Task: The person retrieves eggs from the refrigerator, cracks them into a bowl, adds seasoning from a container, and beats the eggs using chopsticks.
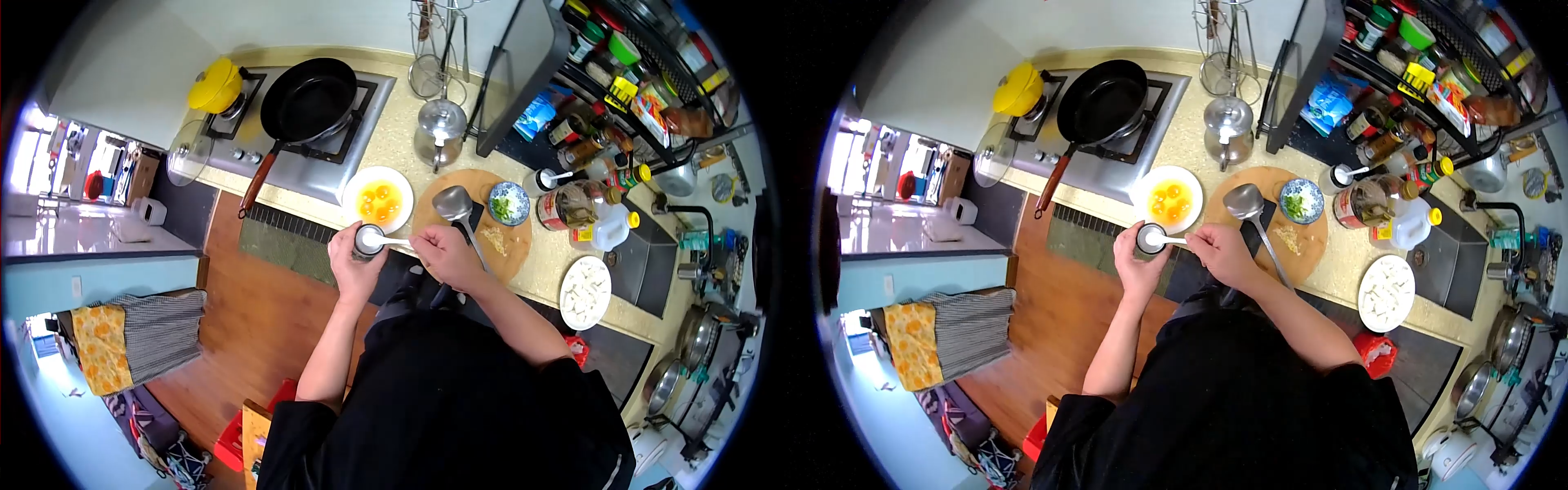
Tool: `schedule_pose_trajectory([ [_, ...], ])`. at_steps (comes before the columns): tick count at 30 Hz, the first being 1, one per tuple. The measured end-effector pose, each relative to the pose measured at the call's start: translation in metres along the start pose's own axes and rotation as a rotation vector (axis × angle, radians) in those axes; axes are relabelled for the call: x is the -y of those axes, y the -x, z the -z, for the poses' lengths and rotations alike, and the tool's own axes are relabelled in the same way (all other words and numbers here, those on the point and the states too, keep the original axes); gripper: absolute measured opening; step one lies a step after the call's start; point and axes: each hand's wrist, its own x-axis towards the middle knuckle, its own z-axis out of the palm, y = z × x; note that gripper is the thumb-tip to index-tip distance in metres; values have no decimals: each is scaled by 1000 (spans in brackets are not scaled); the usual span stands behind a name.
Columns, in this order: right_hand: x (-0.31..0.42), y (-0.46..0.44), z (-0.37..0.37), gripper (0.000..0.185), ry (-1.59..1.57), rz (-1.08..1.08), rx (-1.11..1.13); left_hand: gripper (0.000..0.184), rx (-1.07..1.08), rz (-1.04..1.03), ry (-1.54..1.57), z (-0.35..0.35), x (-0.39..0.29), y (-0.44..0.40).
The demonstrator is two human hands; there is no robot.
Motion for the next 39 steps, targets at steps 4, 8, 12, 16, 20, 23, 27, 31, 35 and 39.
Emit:
schedule_pose_trajectory([
  [4,-9,-9,-3,30,-118,-40,3,60,-17,87,-49,5,11,4],
  [8,0,-21,1,32,-139,-61,-60,59,-25,171,-64,15,23,11],
  [12,-23,-52,3,32,218,31,-204,59,-8,189,-42,22,41,23],
  [16,-37,-43,14,31,265,23,-195,59,15,180,-53,25,45,28],
  [20,2,3,10,32,273,24,-102,60,92,93,-42,17,29,22],
  [23,22,20,4,29,396,117,-62,61,176,40,-6,6,8,17],
  [27,19,33,4,28,578,214,-107,61,266,-98,56,-14,-22,13],
  [31,2,50,30,36,721,229,-256,57,423,-196,190,-41,-64,2],
  [35,11,98,69,36,683,66,-494,60,448,-361,292,-87,-100,-17],
  [39,-28,166,101,28,646,-41,-690,59,439,-382,386,-158,-151,-39],
])
